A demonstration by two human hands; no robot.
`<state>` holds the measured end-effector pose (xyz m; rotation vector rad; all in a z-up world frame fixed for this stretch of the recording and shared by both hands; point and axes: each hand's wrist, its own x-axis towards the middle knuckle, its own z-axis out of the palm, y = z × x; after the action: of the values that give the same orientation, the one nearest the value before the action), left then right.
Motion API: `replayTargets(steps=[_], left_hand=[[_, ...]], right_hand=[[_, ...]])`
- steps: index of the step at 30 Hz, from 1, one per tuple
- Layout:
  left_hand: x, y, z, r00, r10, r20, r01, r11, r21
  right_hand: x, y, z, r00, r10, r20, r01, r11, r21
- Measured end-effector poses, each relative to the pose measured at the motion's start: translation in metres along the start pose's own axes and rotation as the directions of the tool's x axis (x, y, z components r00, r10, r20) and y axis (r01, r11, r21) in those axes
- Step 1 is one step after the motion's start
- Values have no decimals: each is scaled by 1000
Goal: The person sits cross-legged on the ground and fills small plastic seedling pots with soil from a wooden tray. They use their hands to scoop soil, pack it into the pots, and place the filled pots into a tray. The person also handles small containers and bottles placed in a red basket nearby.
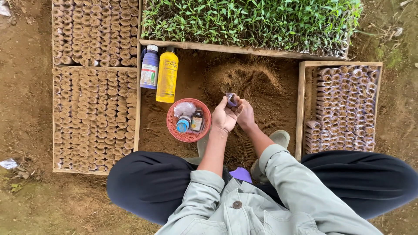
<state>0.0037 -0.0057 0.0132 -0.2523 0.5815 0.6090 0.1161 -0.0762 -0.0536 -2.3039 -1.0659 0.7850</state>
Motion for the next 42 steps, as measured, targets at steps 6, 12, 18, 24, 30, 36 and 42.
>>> replayTargets(steps=[6,12,18,24,30,36,42], left_hand=[[7,-8,-9,1000,15,28,-15,1000,19],[11,-19,-5,998,20,53,-23,998,56],[8,-28,2,995,19,102,-26,997,70],[11,-30,4,994,16,109,-28,993,111],[10,-32,4,992,23,127,-34,996,88],[20,-33,-1,993,17,114,-25,997,71],[29,-38,-8,995,-10,104,1,997,80]], right_hand=[[4,36,-11,901,428,71,-350,620,702],[-38,-38,-116,898,393,199,-329,297,896],[-52,-98,-170,967,240,85,-178,399,899],[-49,-132,-178,996,80,35,-78,629,774],[-37,-122,-169,1000,-18,-10,21,810,585],[-50,-139,-176,999,-28,19,16,889,457],[-48,-140,-178,998,-54,38,39,945,325]])
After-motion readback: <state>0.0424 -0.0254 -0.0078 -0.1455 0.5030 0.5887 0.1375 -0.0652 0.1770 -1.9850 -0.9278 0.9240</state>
